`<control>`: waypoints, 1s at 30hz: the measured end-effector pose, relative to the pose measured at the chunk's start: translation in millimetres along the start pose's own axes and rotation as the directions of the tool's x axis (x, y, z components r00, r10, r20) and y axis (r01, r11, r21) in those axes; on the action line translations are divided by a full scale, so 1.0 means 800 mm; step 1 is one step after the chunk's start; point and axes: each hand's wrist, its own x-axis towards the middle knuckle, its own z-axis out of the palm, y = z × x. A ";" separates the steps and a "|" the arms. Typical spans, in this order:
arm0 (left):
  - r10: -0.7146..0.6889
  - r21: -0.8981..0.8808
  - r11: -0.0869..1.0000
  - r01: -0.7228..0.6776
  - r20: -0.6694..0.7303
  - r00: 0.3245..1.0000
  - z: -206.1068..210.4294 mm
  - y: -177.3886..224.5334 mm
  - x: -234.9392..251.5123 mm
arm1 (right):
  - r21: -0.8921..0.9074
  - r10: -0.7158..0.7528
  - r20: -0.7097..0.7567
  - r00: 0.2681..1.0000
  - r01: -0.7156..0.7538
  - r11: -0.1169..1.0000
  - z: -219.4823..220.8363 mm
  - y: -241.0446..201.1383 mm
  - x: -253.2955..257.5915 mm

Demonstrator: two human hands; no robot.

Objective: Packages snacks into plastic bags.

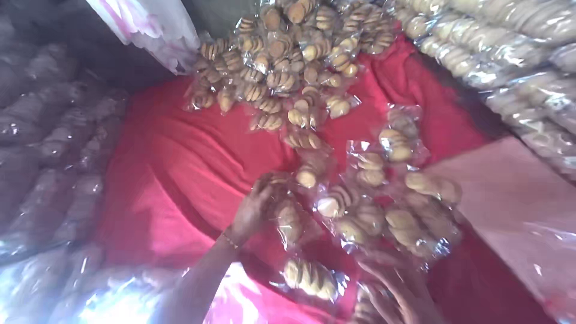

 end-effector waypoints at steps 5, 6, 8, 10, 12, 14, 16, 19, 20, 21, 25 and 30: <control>-0.049 -0.784 0.500 0.368 0.399 0.916 -0.022 0.122 -0.054 | -0.085 -0.144 -0.017 0.989 0.142 0.986 0.000 -0.043 0.109; -0.003 -0.785 0.493 0.376 0.431 0.902 -0.021 0.136 -0.060 | -0.039 -0.103 0.009 0.995 0.103 0.994 -0.004 -0.051 0.119; 0.001 -0.724 0.591 0.356 0.442 0.897 -0.015 0.151 -0.072 | 0.168 0.012 0.172 0.985 -0.042 0.985 -0.020 -0.054 0.131; -0.136 -0.580 0.730 0.362 0.396 0.908 -0.005 0.162 -0.084 | 0.340 0.065 0.373 0.925 -0.202 0.919 -0.037 -0.044 0.131; -0.208 -0.604 0.713 0.355 0.301 0.931 0.019 0.167 -0.094 | 0.399 0.091 0.527 0.845 -0.341 0.851 -0.050 -0.041 0.118; -0.254 -0.724 0.593 0.353 0.248 0.935 0.044 0.177 -0.104 | 0.429 0.064 0.606 0.793 -0.394 0.813 -0.059 -0.051 0.094; -0.285 -0.816 0.493 0.303 0.177 0.942 0.067 0.195 -0.117 | 0.375 0.053 0.635 0.771 -0.367 0.851 -0.069 -0.052 0.071; -0.352 -0.797 0.575 0.185 -0.037 0.935 0.079 0.205 -0.139 | 0.020 0.248 0.546 0.800 -0.309 0.951 -0.101 -0.041 0.033; -0.384 -0.746 0.643 0.173 -0.118 0.916 0.076 0.203 -0.146 | 0.003 0.252 0.473 0.844 -0.288 0.958 -0.116 -0.032 0.016; -0.408 -0.661 0.726 0.191 -0.190 0.893 0.072 0.202 -0.155 | 0.007 0.238 0.395 0.888 -0.261 0.965 -0.133 -0.021 -0.003; -0.409 -0.131 0.907 0.399 -0.053 0.911 0.079 0.234 -0.186 | -0.003 0.323 0.155 0.934 -0.327 0.945 -0.178 0.006 -0.069; -0.442 0.285 0.880 0.379 0.203 0.874 0.155 0.262 -0.144 | 0.333 0.536 0.100 0.838 -0.535 0.776 -0.180 0.036 -0.107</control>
